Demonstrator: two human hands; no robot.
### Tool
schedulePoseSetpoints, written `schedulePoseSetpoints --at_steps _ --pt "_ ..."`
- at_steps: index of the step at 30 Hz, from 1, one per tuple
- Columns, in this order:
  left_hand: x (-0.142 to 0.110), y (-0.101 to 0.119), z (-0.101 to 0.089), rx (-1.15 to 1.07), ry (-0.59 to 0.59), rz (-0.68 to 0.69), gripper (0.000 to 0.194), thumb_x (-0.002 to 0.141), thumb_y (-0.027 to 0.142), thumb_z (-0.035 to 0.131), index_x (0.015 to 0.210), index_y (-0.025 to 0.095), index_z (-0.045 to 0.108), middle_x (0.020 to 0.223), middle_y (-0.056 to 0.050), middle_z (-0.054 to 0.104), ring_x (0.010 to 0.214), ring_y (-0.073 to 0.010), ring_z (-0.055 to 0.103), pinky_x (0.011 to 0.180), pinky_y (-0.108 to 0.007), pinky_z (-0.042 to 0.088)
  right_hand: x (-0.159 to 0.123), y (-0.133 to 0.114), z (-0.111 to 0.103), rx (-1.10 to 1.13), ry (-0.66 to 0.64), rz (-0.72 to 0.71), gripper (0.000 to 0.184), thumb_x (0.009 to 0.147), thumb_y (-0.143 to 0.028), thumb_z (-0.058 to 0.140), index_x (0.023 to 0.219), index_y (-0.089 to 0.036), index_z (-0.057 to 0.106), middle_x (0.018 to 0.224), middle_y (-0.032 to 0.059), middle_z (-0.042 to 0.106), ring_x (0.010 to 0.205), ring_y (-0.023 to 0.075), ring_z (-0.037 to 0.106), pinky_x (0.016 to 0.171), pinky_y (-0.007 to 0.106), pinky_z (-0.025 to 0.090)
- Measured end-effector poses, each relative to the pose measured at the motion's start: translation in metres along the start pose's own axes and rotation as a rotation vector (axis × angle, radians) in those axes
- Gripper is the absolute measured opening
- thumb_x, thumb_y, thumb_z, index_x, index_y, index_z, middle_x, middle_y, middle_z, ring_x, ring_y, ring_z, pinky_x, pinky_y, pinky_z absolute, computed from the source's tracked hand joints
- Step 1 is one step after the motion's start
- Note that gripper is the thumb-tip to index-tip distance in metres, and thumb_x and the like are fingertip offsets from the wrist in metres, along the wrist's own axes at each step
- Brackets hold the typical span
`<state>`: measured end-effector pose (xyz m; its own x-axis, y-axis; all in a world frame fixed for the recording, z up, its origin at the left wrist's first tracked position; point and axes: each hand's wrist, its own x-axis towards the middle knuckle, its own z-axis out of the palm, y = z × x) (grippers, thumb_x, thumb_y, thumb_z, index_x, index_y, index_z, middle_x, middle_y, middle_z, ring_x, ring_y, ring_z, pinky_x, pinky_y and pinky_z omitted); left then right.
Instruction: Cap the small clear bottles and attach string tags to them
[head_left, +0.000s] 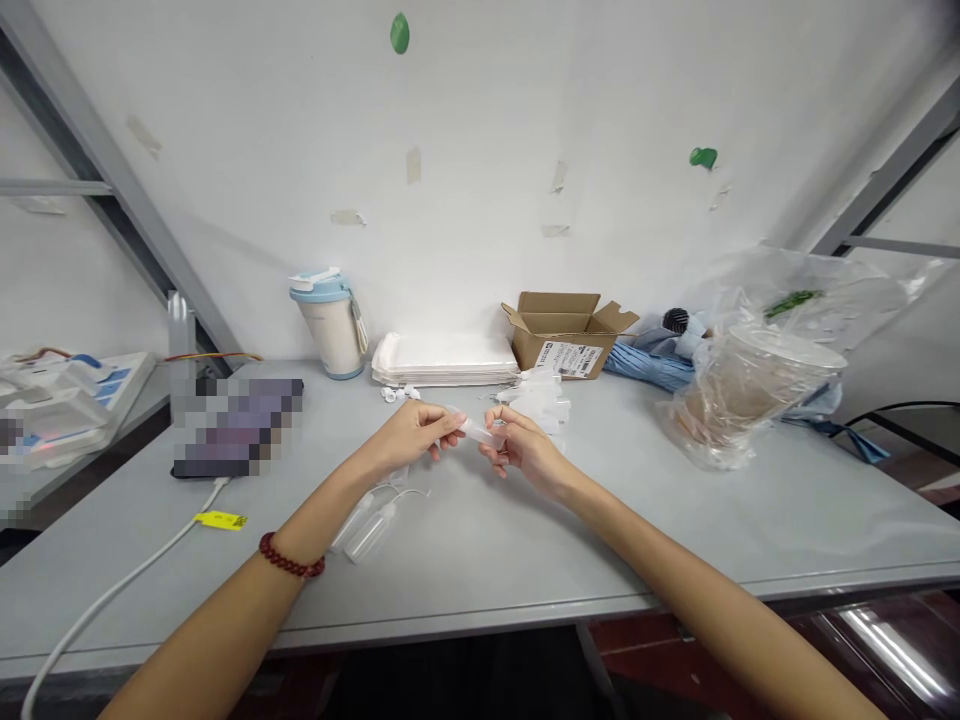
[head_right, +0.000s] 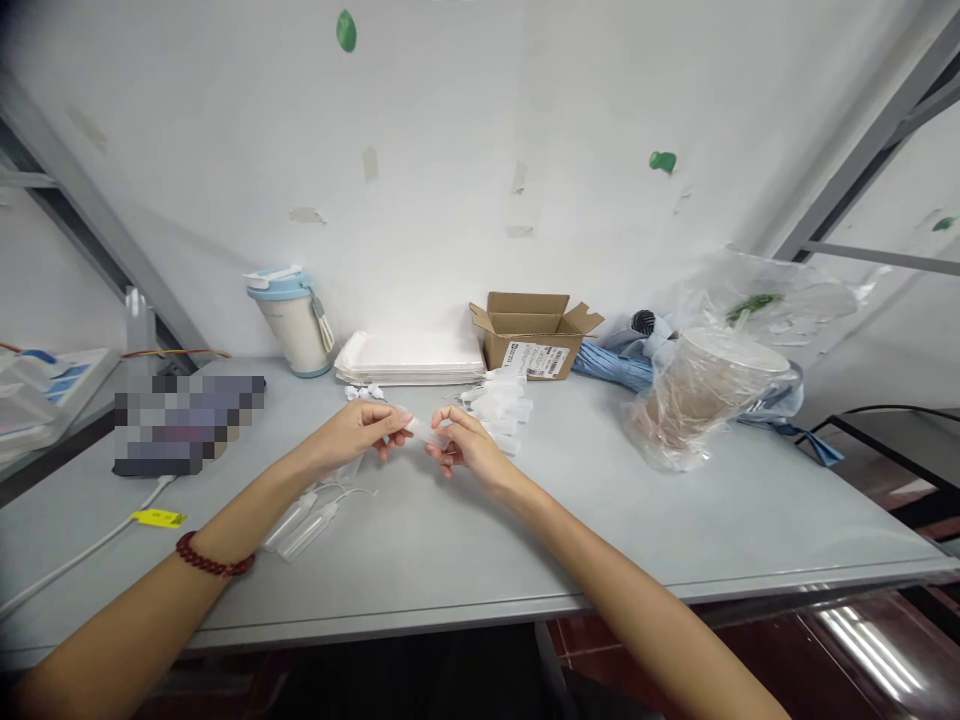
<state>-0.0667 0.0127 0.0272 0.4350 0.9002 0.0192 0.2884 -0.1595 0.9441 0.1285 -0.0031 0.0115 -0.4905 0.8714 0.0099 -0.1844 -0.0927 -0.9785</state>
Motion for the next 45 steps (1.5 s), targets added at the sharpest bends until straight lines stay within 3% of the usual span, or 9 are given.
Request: schedulePoseSetpoints --at_steps 5,10,19,27,33,36,40,45 --pt "-0.004 0.005 -0.002 0.031 -0.057 0.074 0.027 0.078 0.042 0.06 0.085 0.017 0.069 0.084 -0.004 0.063 0.075 -0.015 0.055 0.064 -0.026 0.048 0.0 0.001 -0.002 0.059 -0.004 0.036 0.012 0.075 -0.026 0.049 0.084 -0.022 0.041 0.058 -0.0059 0.047 0.047 0.0078 0.033 0.048 0.021 0.034" --pt "-0.005 0.007 -0.003 0.06 -0.037 0.088 0.03 0.077 0.041 0.061 0.092 0.017 0.069 0.096 -0.006 0.066 0.081 -0.0175 0.057 0.064 -0.027 0.048 0.0 0.002 -0.004 0.081 -0.012 0.06 0.012 0.075 -0.025 0.048 0.085 -0.022 0.04 0.058 -0.0064 0.045 0.046 0.0072 0.031 0.048 0.021 0.033" --pt "-0.003 0.003 0.001 0.134 -0.07 0.024 0.04 0.081 0.05 0.052 0.068 0.014 0.063 0.067 -0.003 0.063 0.058 -0.0125 0.053 0.055 -0.024 0.045 -0.003 -0.002 0.001 0.074 -0.071 0.103 0.018 0.081 -0.036 0.053 0.086 -0.024 0.04 0.062 -0.0063 0.044 0.046 0.0059 0.028 0.048 0.02 0.032" --pt "-0.005 0.007 -0.001 0.19 -0.009 0.101 0.03 0.079 0.043 0.057 0.07 0.015 0.066 0.072 -0.002 0.064 0.062 -0.0122 0.053 0.061 -0.023 0.044 -0.004 -0.004 -0.001 0.026 -0.102 0.106 0.027 0.083 -0.046 0.053 0.087 -0.024 0.038 0.06 -0.0085 0.041 0.043 0.0045 0.024 0.045 0.019 0.03" --pt "-0.004 0.007 0.002 0.131 0.024 0.118 0.03 0.078 0.042 0.059 0.066 0.015 0.062 0.066 0.0 0.058 0.057 -0.0102 0.049 0.058 -0.022 0.041 -0.001 -0.002 -0.005 0.026 -0.031 0.071 0.033 0.085 -0.056 0.046 0.088 -0.024 0.038 0.054 -0.0106 0.035 0.04 0.0048 0.026 0.045 0.021 0.032" --pt "-0.004 0.008 0.002 0.137 0.048 0.098 0.032 0.079 0.044 0.058 0.065 0.015 0.061 0.063 0.001 0.056 0.056 -0.0103 0.048 0.057 -0.023 0.04 0.0 -0.001 -0.005 -0.127 0.048 -0.014 0.033 0.083 -0.054 0.05 0.09 -0.023 0.041 0.057 -0.0088 0.04 0.045 0.0065 0.035 0.047 0.022 0.035" --pt "-0.003 0.007 0.0 0.091 0.049 0.031 0.036 0.077 0.048 0.058 0.067 0.014 0.062 0.066 -0.001 0.058 0.057 -0.0106 0.049 0.056 -0.023 0.043 0.001 0.003 -0.006 -0.417 0.132 -0.212 0.025 0.08 -0.037 0.057 0.097 -0.021 0.047 0.065 -0.0055 0.047 0.054 0.009 0.044 0.051 0.024 0.038" --pt "-0.003 0.005 0.002 -0.028 0.002 -0.076 0.048 0.083 0.057 0.046 0.069 0.013 0.061 0.068 -0.005 0.06 0.062 -0.0136 0.054 0.051 -0.024 0.047 0.0 0.006 -0.006 -0.519 0.206 -0.266 0.023 0.082 -0.028 0.049 0.103 -0.019 0.05 0.077 0.001 0.057 0.062 0.0112 0.049 0.056 0.026 0.042"
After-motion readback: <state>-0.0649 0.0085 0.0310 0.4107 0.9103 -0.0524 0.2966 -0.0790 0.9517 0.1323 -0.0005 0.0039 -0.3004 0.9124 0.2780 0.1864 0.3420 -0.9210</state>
